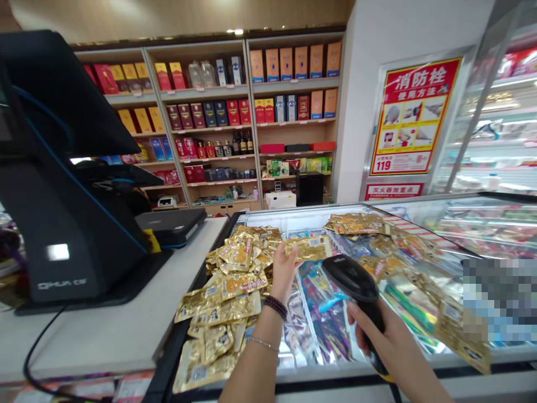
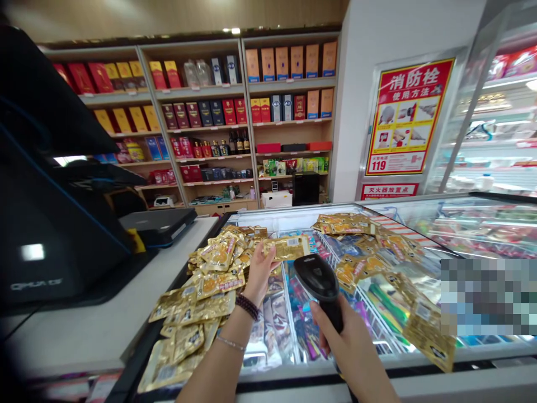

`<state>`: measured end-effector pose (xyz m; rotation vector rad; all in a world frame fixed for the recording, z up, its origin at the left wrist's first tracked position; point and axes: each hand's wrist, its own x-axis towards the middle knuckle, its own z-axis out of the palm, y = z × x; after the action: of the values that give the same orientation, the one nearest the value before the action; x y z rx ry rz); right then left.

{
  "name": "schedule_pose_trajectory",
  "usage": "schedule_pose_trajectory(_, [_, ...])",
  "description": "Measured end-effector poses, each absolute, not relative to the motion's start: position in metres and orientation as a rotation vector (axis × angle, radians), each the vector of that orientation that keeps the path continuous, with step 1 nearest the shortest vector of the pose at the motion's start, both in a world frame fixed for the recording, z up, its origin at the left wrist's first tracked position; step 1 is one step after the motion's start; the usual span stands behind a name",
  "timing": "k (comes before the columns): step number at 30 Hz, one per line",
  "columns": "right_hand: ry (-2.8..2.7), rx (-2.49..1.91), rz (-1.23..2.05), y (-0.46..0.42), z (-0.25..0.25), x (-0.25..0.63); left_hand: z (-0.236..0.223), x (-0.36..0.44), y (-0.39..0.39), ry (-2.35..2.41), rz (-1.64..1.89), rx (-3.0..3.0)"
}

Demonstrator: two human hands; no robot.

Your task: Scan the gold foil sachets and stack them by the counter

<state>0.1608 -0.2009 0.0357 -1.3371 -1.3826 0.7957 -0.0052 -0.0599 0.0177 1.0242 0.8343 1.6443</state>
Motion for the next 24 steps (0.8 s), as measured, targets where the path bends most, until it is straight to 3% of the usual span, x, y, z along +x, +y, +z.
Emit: schedule_pose_trajectory(24, [-1.381, -1.336, 0.819, -0.208, 0.0402, 0.1562, 0.0102, -0.0058, -0.0589, 0.84, 1.637, 1.073])
